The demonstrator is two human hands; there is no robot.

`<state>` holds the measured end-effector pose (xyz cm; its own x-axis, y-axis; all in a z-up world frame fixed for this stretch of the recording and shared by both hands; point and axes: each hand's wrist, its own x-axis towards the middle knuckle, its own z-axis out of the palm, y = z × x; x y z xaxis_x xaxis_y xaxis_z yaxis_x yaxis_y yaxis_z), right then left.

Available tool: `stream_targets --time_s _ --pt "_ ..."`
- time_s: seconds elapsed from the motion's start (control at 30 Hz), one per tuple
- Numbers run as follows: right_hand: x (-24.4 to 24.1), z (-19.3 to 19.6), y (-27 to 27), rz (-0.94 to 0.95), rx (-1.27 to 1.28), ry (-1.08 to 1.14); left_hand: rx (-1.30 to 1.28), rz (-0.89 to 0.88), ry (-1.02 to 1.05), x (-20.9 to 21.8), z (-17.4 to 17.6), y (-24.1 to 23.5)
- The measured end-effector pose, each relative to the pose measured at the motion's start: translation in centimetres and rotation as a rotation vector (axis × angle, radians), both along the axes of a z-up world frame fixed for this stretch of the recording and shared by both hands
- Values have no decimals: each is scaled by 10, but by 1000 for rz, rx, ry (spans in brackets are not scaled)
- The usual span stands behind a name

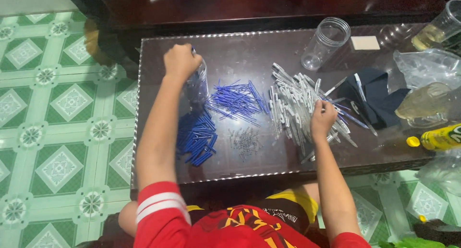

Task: The person sits at a table and assembles pens by inserting blue ink cartridges into clear plastic pen bodies. They pick up the components from piles on the table, fit them together, and place the completed pens into a clear cylindrical container.

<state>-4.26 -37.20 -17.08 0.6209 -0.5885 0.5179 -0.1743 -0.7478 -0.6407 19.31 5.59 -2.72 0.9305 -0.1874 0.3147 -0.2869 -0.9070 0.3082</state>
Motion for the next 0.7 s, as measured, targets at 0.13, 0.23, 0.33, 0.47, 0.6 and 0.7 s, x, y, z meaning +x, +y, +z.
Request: stream_targets --time_s 0.13,0.23,0.33,0.47,0.6,0.7 --pt "-19 94 81 204 219 -205 183 -139 -667 -51 47 -2" --pt "-42 157 151 621 362 -293 167 -396 -941 -138 80 -26" --pt "-52 173 184 1023 236 -244 -358 -719 -598 -232 67 -56" --pt "-59 142 192 1142 245 1 -923 -552 -240 -283 34 -56" --pt "-62 174 190 1220 250 343 -875 -578 -50 -281 10 -42" --pt "-63 175 173 1267 385 447 -832 -755 149 -265 2 -30"
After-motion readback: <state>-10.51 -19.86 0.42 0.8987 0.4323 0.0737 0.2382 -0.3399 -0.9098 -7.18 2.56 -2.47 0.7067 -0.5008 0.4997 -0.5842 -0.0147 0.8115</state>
